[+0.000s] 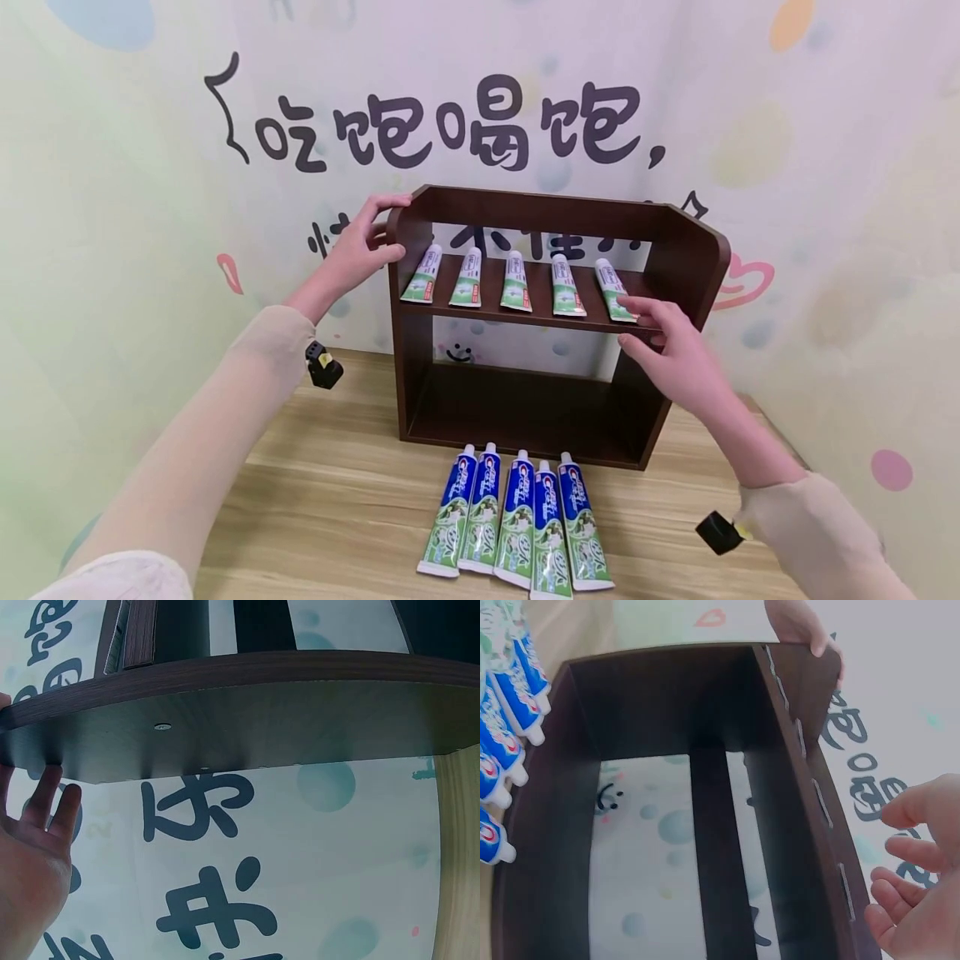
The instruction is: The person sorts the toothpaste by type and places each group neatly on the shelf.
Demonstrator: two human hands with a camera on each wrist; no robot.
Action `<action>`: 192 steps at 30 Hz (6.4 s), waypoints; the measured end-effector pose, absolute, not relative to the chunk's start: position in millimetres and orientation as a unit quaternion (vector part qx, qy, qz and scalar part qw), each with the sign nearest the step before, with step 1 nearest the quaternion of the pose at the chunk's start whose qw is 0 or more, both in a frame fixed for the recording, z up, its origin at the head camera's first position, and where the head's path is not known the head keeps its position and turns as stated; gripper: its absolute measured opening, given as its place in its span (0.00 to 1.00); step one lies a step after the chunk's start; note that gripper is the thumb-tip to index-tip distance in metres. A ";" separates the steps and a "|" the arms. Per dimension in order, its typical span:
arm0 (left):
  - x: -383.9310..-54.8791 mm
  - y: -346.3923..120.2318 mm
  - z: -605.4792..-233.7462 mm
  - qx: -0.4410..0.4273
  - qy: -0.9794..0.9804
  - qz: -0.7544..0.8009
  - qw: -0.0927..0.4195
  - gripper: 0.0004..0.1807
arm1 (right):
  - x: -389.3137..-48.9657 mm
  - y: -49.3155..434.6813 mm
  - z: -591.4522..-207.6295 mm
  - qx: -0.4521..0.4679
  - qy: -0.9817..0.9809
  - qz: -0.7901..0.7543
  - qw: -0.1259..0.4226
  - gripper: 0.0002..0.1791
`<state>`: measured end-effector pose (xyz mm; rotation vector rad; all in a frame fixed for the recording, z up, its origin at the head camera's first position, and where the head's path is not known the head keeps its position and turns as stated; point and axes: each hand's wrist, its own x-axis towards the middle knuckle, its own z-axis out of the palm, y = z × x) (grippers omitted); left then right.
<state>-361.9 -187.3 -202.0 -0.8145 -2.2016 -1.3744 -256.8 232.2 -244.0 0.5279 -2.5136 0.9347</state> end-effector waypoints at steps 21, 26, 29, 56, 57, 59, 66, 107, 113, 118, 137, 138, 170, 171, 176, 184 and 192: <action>-359.7 -187.2 -202.2 -0.290 -0.791 -0.499 0.202 0.30 | -241.7 223.2 -324.1 0.195 -0.883 0.370 0.212 0.28; -360.3 -187.5 -202.6 -0.288 -0.793 -0.498 0.203 0.30 | -243.8 221.7 -348.4 0.192 -0.884 0.378 0.197 0.28; -360.3 -187.2 -202.3 -0.286 -0.794 -0.497 0.203 0.31 | -244.1 220.8 -360.7 0.185 -0.887 0.380 0.187 0.28; -334.3 -178.6 -190.0 -0.282 -0.795 -0.502 0.192 0.31 | -241.2 220.7 -423.0 0.143 -0.913 0.365 0.113 0.32; -334.5 -178.7 -190.0 -0.282 -0.795 -0.502 0.192 0.31 | -240.7 220.4 -423.3 0.141 -0.914 0.364 0.109 0.32; -334.9 -178.7 -190.1 -0.283 -0.794 -0.503 0.191 0.31 | -239.3 220.2 -423.4 0.134 -0.917 0.362 0.098 0.32; -335.4 -178.6 -190.1 -0.285 -0.793 -0.504 0.191 0.31 | -235.9 220.4 -426.7 0.132 -0.925 0.350 0.062 0.35; -332.2 -178.3 -188.4 -0.294 -0.788 -0.500 0.204 0.30 | -234.2 204.4 -433.2 0.097 -0.941 0.322 -0.038 0.48; -340.6 -180.2 -192.5 -0.295 -0.787 -0.502 0.205 0.31 | -232.8 201.0 -431.2 0.090 -0.949 0.300 -0.035 0.49; -358.7 -186.3 -200.8 -0.295 -0.787 -0.499 0.212 0.31 | -232.4 199.2 -428.4 0.090 -0.952 0.290 -0.037 0.48; -333.8 -177.1 -190.0 -0.294 -0.789 -0.500 0.201 0.31 | -236.7 202.4 -424.9 0.088 -0.945 0.308 -0.069 0.45; -334.0 -177.1 -190.0 -0.295 -0.789 -0.500 0.202 0.31 | -237.1 203.0 -424.0 0.089 -0.942 0.316 -0.073 0.45; -333.9 -178.4 -191.0 -0.296 -0.788 -0.499 0.208 0.31 | -247.3 219.0 -408.9 0.098 -0.907 0.395 -0.110 0.40; -333.8 -178.3 -190.9 -0.296 -0.788 -0.499 0.208 0.31 | -248.0 218.8 -407.7 0.100 -0.906 0.397 -0.111 0.40; -332.9 -177.4 -190.6 -0.293 -0.789 -0.501 0.203 0.31 | -252.8 214.9 -399.7 0.088 -0.906 0.401 -0.105 0.40; -353.7 -184.3 -199.3 -0.296 -0.784 -0.503 0.213 0.31 | -260.7 204.6 -387.5 0.086 -0.900 0.414 -0.101 0.39; -364.4 -187.4 -203.2 -0.304 -0.781 -0.497 0.223 0.31 | -269.7 186.4 -377.5 0.097 -0.897 0.421 -0.098 0.38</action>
